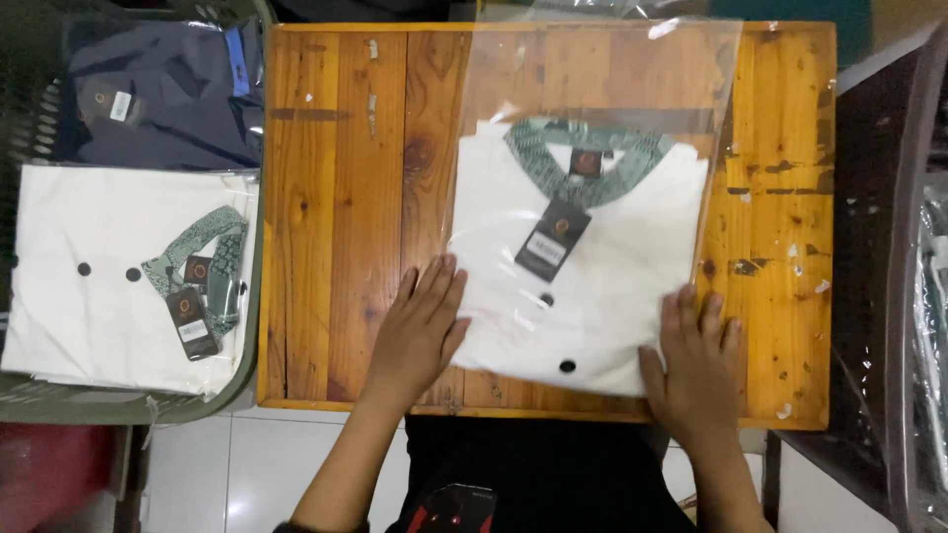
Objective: Packing a folded white shirt into a clear plastic bag and sealing the adhesive strip.
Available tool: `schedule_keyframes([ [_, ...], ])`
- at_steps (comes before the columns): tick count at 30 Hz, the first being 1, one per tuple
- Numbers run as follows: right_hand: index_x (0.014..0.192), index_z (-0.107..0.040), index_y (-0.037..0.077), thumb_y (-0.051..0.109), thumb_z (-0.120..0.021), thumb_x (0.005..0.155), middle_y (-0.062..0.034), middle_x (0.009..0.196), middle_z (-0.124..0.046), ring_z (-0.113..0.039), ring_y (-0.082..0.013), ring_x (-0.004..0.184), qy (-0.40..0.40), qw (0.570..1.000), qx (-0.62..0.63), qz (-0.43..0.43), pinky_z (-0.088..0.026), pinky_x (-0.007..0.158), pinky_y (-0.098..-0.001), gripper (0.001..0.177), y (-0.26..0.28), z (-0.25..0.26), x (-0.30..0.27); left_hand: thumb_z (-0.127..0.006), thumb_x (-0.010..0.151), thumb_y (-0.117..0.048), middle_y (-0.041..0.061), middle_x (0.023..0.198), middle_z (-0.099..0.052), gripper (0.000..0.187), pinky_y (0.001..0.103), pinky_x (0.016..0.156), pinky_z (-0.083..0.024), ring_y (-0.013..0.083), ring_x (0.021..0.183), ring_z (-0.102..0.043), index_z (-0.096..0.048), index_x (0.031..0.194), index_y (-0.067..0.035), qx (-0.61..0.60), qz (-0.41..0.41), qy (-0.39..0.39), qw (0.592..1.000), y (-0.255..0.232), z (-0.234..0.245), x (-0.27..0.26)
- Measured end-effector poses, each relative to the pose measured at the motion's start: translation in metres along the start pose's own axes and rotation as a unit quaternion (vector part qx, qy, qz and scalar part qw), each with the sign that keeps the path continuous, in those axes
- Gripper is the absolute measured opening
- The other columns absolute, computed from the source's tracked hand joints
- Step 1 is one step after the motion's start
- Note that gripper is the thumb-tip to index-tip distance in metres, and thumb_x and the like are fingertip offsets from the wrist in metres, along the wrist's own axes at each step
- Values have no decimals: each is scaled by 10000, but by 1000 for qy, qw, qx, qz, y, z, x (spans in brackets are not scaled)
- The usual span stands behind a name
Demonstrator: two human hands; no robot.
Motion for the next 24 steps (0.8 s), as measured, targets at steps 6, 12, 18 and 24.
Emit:
schedule_keyframes([
  [6,1357,-733,186,73,-730,974,-50,1469,-650,-431,-390,1513,-244,970,-10,-13,-336,1264,-464,399,-3,29,2,-730,897,-47,113,1329,-703,362,397,1055,-543,249,1209,-686,-754,1246,-140,-38,63,-185,980,1,14,7],
  [12,1356,-746,162,60,-716,928,-68,1360,-724,-546,-365,1439,-288,954,-78,33,-458,1182,-473,441,5,27,2,-769,870,-30,131,1212,-762,334,339,932,-616,222,1035,-754,-781,1194,-112,43,43,-266,962,-14,20,1],
  [18,1359,-773,161,189,-673,1042,-61,1372,-736,-557,-375,1412,-266,957,-112,9,-418,1128,-509,333,-4,39,65,-741,914,-95,129,1133,-780,265,321,884,-620,216,969,-767,-783,1176,-109,126,32,-282,951,17,0,47],
  [24,1285,-821,196,128,-738,898,-24,1260,-796,-734,-329,1218,-371,897,-220,94,-530,1047,-484,402,8,51,-3,-692,913,-38,121,1061,-801,248,353,849,-637,235,927,-775,-797,1134,-79,166,16,-308,937,-28,41,-4],
])
Point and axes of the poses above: each hand's wrist, its own x-axis towards the middle knuckle, its own z-axis out of the back of the hand, y = z × x, the point moved 7 cm from there along x, towards the middle knuckle
